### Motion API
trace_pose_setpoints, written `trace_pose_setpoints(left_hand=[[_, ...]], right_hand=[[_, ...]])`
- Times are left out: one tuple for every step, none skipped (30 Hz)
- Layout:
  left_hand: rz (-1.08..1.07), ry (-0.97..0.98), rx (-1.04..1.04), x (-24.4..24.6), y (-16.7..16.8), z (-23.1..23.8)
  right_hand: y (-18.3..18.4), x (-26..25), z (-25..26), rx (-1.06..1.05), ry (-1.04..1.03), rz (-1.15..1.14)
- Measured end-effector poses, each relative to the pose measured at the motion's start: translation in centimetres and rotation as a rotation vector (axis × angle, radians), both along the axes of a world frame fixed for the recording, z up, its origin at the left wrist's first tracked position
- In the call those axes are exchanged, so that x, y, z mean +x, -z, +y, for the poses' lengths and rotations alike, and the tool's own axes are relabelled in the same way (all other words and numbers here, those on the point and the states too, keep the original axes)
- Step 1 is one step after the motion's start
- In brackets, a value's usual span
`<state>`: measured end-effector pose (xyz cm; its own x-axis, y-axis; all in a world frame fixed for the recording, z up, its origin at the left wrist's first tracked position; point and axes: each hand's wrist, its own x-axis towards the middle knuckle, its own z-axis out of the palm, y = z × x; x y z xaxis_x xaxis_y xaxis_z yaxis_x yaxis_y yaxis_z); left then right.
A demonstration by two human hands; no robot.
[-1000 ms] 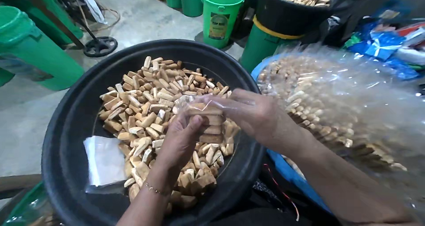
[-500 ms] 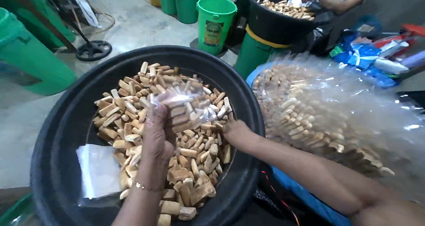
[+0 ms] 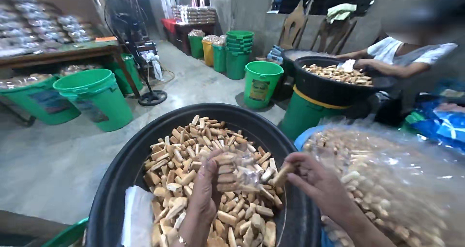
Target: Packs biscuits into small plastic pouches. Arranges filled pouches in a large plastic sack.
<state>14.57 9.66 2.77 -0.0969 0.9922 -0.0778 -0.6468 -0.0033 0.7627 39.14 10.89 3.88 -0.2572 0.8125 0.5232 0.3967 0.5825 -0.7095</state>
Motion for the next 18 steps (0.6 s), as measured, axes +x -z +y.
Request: trace_pose_setpoints(left_hand=[[-0.027,0.018,0.020,0.2,0.2,-0.1],[-0.048,0.040,0.039,0.4,0.3,-0.3],[-0.059,0.062,0.049,0.7,0.5,-0.6],[-0.063,0.075,0.056,1.1,0.5,-0.9],[-0.058,0.091,0.063,1.4,0.5,-1.3],[-0.053,0.107,0.073,1.6,0.6,-1.6],[-0.055,0.128,0.083,1.9,0.6,-1.9],[-0.060,0.146,0.090,2.0,0.6,-2.2],[-0.066,0.156,0.093,2.0,0.7,-2.3],[-0.061,0.157,0.095,2.0,0.6,-2.4],[-0.049,0.140,0.090,1.9,0.5,-2.4],[-0.034,0.112,0.071,1.9,0.2,-2.4],[-0.025,0.080,0.037,1.9,-0.2,-2.3],[-0.019,0.053,0.001,1.9,-0.6,-2.2],[-0.018,0.049,-0.023,1.9,-0.7,-2.2],[-0.023,0.067,-0.028,1.9,-0.6,-2.2],[-0.025,0.097,-0.020,2.0,-0.4,-2.2],[-0.013,0.125,-0.014,2.1,-0.3,-2.3]], right_hand=[[-0.4,-0.5,-0.4,0.038,-0.021,0.213],[-0.8,-1.2,-0.7,0.075,-0.048,0.359],[-1.0,-1.9,-0.9,0.127,-0.063,0.433],[-0.8,-2.6,-0.8,0.195,-0.062,0.440],[-0.5,-3.2,-0.5,0.272,-0.034,0.405],[0.0,-3.6,-0.1,0.354,0.008,0.347],[0.5,-4.0,0.3,0.442,0.063,0.281],[0.8,-4.3,0.7,0.530,0.111,0.224],[1.0,-4.4,0.8,0.600,0.143,0.182],[0.9,-4.3,0.7,0.641,0.165,0.153],[0.6,-4.1,0.4,0.656,0.182,0.137],[0.2,-3.7,-0.1,0.641,0.185,0.128],[-0.2,-3.3,-0.4,0.619,0.170,0.110],[-0.5,-2.9,-0.6,0.606,0.146,0.074],[-0.7,-2.8,-0.8,0.600,0.126,0.035],[-0.7,-2.9,-0.9,0.610,0.117,0.003],[-0.5,-3.1,-0.7,0.637,0.113,-0.017],[-0.2,-3.4,-0.4,0.677,0.116,-0.027]])
